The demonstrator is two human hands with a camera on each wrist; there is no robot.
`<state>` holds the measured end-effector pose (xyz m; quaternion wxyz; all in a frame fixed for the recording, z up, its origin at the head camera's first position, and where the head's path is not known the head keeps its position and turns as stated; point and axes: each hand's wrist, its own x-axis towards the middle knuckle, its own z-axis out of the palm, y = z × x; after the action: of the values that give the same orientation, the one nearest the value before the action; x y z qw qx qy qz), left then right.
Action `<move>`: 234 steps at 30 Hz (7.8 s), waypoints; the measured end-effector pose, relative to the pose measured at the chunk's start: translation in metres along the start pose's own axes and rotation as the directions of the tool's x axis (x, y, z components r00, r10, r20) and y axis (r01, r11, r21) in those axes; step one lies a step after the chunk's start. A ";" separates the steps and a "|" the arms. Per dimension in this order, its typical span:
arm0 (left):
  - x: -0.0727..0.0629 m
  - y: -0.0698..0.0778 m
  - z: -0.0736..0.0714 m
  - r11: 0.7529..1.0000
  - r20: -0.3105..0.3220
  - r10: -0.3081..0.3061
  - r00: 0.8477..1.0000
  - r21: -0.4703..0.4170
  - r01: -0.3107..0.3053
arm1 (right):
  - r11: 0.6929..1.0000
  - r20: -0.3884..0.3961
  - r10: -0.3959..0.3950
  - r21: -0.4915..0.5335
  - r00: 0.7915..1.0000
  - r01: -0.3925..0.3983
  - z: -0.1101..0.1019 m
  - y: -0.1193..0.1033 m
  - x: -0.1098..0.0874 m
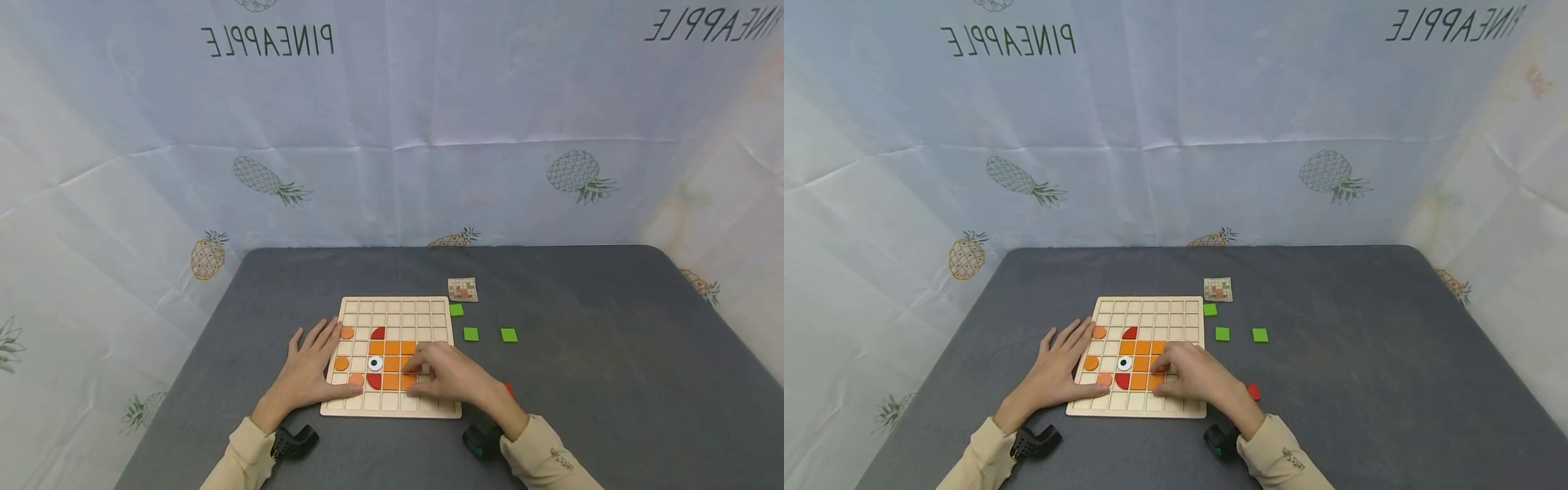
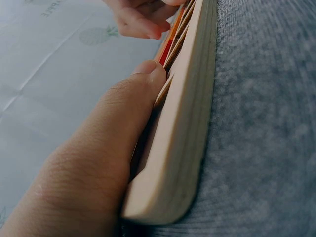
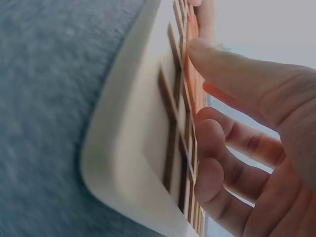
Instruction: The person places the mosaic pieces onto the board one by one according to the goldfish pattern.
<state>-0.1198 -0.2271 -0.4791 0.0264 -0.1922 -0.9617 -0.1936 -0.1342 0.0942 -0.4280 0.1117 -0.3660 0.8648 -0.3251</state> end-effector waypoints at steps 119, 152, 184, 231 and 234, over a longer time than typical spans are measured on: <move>0.000 0.001 0.000 1.000 0.001 -0.002 1.000 0.000 0.002 | 0.999 -0.078 0.027 -0.025 0.997 -0.029 -0.042 0.073 -0.081; 0.001 0.002 -0.001 1.000 0.005 -0.009 1.000 0.000 0.009 | 1.000 -0.111 -0.012 -0.019 0.994 0.010 -0.059 0.021 -0.032; 0.001 -0.001 0.002 1.000 -0.001 -0.010 1.000 0.008 0.010 | 0.999 0.007 0.022 -0.046 1.000 -0.021 -0.017 0.009 -0.013; 0.001 0.002 -0.001 1.000 0.017 -0.027 1.000 0.005 0.026 | 0.999 0.060 0.042 -0.034 0.997 -0.040 -0.014 0.007 -0.014; 0.001 0.002 -0.001 1.000 0.018 -0.027 0.999 0.004 0.027 | 0.999 0.059 0.042 -0.037 0.997 -0.040 -0.014 0.006 -0.014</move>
<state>-0.1196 -0.2257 -0.4772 0.0154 -0.1808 -0.9648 -0.1904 -0.1339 0.1143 -0.4219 0.1374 -0.3598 0.8741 -0.2961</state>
